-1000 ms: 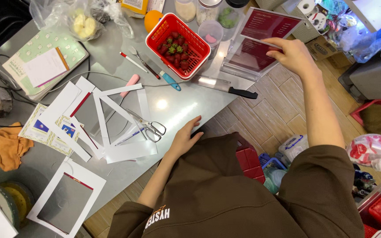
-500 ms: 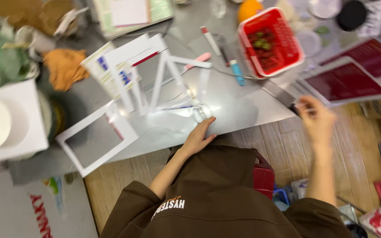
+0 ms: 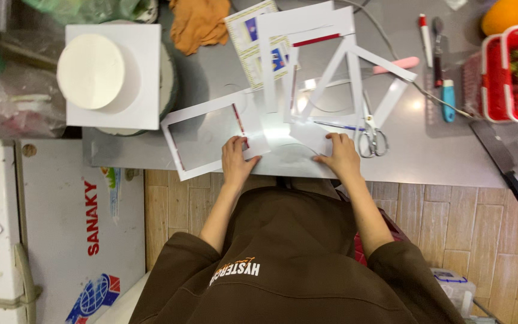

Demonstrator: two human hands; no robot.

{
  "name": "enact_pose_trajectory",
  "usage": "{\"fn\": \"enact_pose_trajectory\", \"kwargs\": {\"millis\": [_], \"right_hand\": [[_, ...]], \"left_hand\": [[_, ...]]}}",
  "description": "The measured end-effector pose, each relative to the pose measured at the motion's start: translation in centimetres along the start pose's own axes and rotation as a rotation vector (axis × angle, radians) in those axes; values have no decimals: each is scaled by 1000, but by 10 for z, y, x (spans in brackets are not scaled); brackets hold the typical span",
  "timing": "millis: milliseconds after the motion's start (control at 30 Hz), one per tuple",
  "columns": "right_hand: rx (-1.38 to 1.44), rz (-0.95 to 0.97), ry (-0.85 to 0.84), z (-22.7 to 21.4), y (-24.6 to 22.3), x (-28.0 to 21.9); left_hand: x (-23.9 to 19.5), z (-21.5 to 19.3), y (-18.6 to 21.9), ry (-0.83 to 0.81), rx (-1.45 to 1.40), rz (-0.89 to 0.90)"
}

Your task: The person assembles a menu holder by inserting a red printed menu into a clear plastic sleeve. They use scissors to trim the edges of the menu to fit the sleeve and then place the finished holder on the table. Finally, they gather the leftover paper scraps and discard them into a bin.

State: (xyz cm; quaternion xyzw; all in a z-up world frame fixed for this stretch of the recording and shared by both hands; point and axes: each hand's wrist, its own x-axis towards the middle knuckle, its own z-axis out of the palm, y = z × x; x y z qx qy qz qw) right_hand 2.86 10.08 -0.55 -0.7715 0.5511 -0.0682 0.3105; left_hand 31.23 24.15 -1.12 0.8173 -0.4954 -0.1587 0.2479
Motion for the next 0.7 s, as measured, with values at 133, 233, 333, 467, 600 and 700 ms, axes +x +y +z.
{"fn": "enact_pose_trajectory", "kwargs": {"millis": [133, 233, 333, 467, 600, 700], "right_hand": [[-137, -14, 136, 26, -10, -9], [-82, -20, 162, 28, -5, -12], [-112, -8, 138, 22, -18, -11], [365, -186, -44, 21, -42, -21], [947, -99, -441, 69, -26, -33], [997, 3, -333, 78, 15, -20]], "left_hand": [[13, -1, -40, -287, 113, -120], [10, 23, -62, -304, 88, -29], [6, 30, -59, -264, -12, 20], [13, 6, -3, -181, -339, 116], [37, -10, 102, -329, -632, 52], [54, -14, 153, -447, -982, 187]]}}
